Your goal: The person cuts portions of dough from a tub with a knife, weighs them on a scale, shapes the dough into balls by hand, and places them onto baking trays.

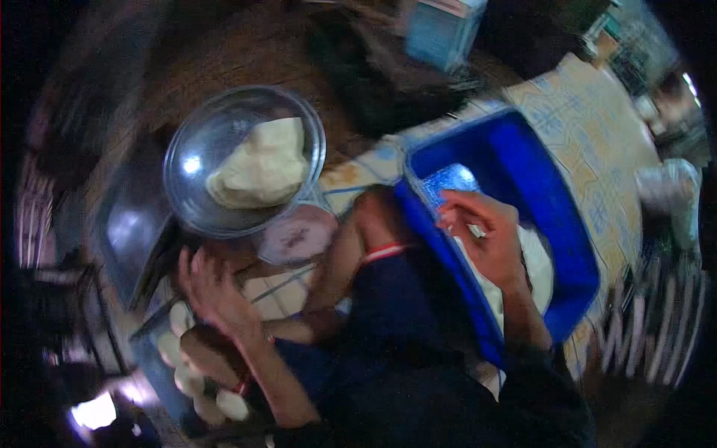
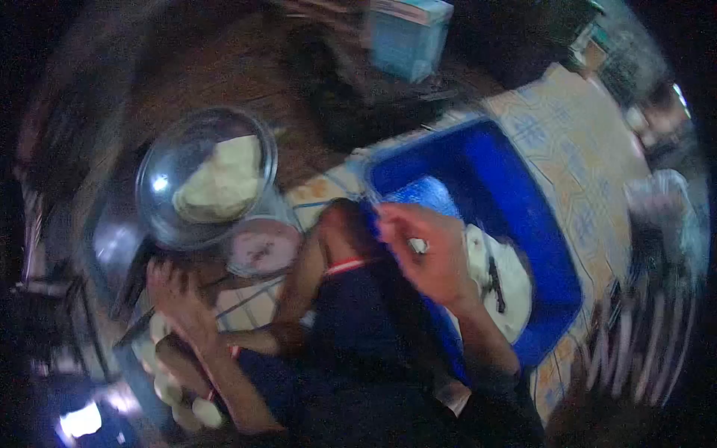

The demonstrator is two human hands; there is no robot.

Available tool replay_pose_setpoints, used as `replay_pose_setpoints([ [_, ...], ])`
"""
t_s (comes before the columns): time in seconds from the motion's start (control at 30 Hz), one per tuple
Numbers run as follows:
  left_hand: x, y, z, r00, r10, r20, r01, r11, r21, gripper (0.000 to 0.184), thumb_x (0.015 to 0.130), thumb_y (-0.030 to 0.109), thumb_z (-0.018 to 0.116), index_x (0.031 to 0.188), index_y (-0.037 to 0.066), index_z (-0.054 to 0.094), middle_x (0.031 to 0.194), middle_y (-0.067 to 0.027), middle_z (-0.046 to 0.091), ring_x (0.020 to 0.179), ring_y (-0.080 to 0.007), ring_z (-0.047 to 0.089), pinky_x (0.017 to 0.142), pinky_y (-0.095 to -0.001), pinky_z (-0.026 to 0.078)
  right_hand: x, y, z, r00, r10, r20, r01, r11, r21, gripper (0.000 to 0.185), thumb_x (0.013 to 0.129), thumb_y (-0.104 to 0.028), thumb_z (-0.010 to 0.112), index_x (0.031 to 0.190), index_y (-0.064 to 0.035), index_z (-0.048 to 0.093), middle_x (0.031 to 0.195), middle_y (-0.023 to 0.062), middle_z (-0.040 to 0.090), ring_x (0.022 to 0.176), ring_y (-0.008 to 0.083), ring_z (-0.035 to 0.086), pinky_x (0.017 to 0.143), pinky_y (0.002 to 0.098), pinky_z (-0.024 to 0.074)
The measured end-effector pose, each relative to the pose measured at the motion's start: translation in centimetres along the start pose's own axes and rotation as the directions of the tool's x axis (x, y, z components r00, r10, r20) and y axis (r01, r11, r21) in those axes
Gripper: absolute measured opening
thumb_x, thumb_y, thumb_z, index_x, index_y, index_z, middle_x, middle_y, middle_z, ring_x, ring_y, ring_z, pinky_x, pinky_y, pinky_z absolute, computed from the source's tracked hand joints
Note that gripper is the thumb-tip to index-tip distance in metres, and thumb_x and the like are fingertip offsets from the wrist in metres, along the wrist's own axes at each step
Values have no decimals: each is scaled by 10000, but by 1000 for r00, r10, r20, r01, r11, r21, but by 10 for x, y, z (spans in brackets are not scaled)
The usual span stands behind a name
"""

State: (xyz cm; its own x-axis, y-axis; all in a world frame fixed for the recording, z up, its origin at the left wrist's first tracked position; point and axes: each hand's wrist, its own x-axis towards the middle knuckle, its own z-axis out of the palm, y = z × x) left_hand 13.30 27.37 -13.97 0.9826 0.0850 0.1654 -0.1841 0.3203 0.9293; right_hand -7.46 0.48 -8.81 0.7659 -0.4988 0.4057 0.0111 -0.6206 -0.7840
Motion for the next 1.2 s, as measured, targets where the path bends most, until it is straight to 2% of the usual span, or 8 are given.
replay_pose_setpoints([
  [0.17,60,-6,46,987,-162,7,162,987,-7,361,801,-16,497,1161,-26,515,1051,-116,580,926,-221,554,835,-366,452,118,-42,156,737,-573,358,623,782,-29,376,786,-70,633,1153,-18,566,1033,157,627,869,305,654,746,380,531],
  [0.3,68,-39,54,986,-85,-147,71,993,-96,301,797,-39,431,1061,-42,576,965,-112,610,818,-198,574,746,-340,466,146,-41,218,596,-419,685,786,478,-392,409,747,-76,645,1143,-30,554,968,172,636,882,332,644,767,396,510],
  [0.5,80,-40,58,959,247,-137,-182,911,370,321,769,-54,428,1038,-84,599,949,-125,630,818,-181,572,711,-334,455,160,-55,226,905,-145,400,61,975,215,206,726,-125,620,881,8,646,719,129,620,682,171,608,607,312,485],
  [0.63,84,-14,61,965,180,-193,-30,801,598,335,706,-36,508,1026,-43,607,939,-211,643,848,-338,621,781,-394,461,175,-54,214,870,294,395,-492,503,710,219,672,-146,638,839,-4,636,787,86,610,724,219,606,626,317,497],
  [0.9,87,16,70,873,468,-139,-332,778,533,457,628,-92,580,1077,-11,606,873,-201,611,814,-372,587,759,-417,467,199,-58,182,945,178,275,-319,301,899,286,682,-162,534,898,12,602,820,140,623,725,279,633,680,389,541],
  [1.07,89,45,80,984,45,-175,-57,996,-66,498,613,-87,557,1101,4,595,943,-173,619,924,-353,572,828,-401,464,188,-106,162,936,-14,352,-347,144,927,342,679,-186,512,925,37,589,854,153,632,727,269,626,667,389,532],
  [1.13,81,62,83,729,683,-39,-625,688,369,510,604,-83,532,1101,10,600,977,-152,629,956,-342,565,846,-381,463,186,-110,156,947,-48,318,-311,123,943,368,682,-202,502,943,45,583,864,161,633,734,280,629,672,389,535],
  [1.2,88,57,82,735,678,-18,-605,666,436,460,669,-42,518,1122,-1,593,975,-156,628,906,-332,587,797,-365,478,182,-114,143,956,-83,283,-274,105,956,395,686,-218,493,962,52,576,874,170,633,741,290,632,678,390,538],
])
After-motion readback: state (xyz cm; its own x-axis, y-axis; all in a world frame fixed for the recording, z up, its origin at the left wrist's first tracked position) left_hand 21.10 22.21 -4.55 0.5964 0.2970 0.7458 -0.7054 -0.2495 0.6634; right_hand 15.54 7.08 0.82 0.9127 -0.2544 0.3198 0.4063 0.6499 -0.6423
